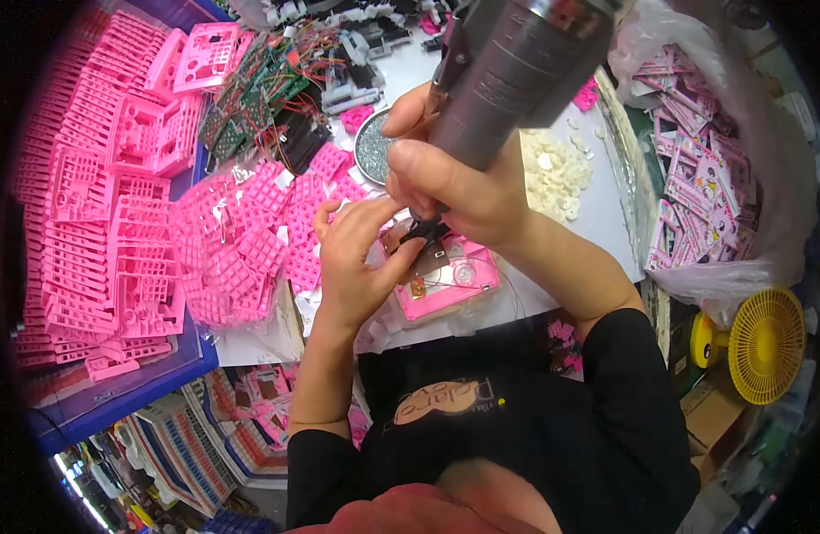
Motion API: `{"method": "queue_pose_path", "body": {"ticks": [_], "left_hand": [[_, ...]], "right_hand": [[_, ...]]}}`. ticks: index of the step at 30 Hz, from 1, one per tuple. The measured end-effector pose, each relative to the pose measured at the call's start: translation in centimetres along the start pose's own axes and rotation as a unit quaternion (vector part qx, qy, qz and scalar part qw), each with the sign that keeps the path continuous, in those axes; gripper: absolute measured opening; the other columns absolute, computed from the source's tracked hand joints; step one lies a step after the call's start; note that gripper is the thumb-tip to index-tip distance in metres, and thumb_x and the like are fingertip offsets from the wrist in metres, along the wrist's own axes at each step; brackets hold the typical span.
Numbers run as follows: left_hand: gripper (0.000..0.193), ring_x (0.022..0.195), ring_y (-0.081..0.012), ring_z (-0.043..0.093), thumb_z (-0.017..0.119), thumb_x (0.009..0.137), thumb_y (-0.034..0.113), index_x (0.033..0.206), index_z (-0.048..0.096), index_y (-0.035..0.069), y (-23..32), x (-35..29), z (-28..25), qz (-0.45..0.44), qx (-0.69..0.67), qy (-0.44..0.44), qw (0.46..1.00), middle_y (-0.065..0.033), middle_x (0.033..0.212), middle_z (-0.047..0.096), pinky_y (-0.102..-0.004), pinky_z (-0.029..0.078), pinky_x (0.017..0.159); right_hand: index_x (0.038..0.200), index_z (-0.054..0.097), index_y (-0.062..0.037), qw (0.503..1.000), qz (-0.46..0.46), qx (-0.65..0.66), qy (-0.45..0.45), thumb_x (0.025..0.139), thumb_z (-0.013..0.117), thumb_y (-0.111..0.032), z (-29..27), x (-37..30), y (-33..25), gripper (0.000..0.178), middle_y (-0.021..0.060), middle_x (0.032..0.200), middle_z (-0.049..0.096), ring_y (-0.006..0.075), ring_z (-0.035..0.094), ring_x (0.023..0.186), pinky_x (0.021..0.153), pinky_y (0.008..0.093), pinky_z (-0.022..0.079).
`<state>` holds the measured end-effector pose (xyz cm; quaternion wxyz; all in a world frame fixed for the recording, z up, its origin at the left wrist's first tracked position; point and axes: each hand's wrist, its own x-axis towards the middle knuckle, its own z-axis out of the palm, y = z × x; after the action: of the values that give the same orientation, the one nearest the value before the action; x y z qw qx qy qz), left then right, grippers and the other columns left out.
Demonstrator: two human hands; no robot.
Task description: Assembling a pink plastic toy component with electrical parts and screws using an electric screwdriver.
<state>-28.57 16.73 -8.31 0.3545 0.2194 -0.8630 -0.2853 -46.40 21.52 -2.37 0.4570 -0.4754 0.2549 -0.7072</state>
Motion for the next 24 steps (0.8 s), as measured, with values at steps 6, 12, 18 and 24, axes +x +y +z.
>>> {"method": "queue_pose_path", "body": {"ticks": [6,12,18,24], "left_hand": [[0.012,0.077,-0.0199,0.064,0.079,0.079,0.012,0.086,0.069,0.011,-0.8,-1.0,1.1,-0.013,-0.037,0.022,0.999,-0.0015,0.079,0.068,-0.0451,0.033,0.102],[0.069,0.104,-0.0225,0.056,0.089,0.067,0.043,0.122,0.059,0.014,-0.3,-3.5,1.5,-0.095,0.086,0.053,0.99,0.0002,0.112,0.061,-0.0514,0.025,0.1],[0.05,0.101,-0.0205,0.057,0.086,0.07,0.031,0.112,0.063,0.016,-1.2,-5.8,3.7,-0.107,0.173,0.008,0.979,0.0031,0.105,0.065,-0.0453,0.025,0.098],[0.048,0.097,-0.0191,0.058,0.084,0.069,0.03,0.11,0.066,0.015,-2.1,-6.3,3.9,-0.092,0.149,0.01,0.984,0.0038,0.096,0.064,-0.0492,0.026,0.096]], "right_hand": [[0.117,0.047,-0.0101,0.997,-0.02,-0.068,-0.014,0.097,0.065,-0.021,0.6,-0.9,0.5,0.029,-0.0005,0.06,0.044,0.0127,0.043,0.052,0.054,0.0302,0.04],[0.114,0.05,-0.0003,0.994,-0.09,-0.055,-0.003,0.091,0.068,-0.006,-1.0,-1.6,1.8,0.029,0.0081,0.081,0.06,0.0111,0.058,0.066,0.059,0.0262,0.049],[0.113,0.051,0.0007,0.997,-0.054,-0.057,-0.005,0.09,0.068,-0.005,-2.4,-2.6,3.8,0.029,0.0099,0.087,0.062,0.0115,0.06,0.073,0.064,0.0269,0.051],[0.112,0.049,-0.0101,0.993,-0.037,-0.106,-0.03,0.094,0.072,-0.024,-1.7,-3.2,5.1,0.032,0.0009,0.063,0.05,0.0143,0.049,0.056,0.055,0.0312,0.045]]}}
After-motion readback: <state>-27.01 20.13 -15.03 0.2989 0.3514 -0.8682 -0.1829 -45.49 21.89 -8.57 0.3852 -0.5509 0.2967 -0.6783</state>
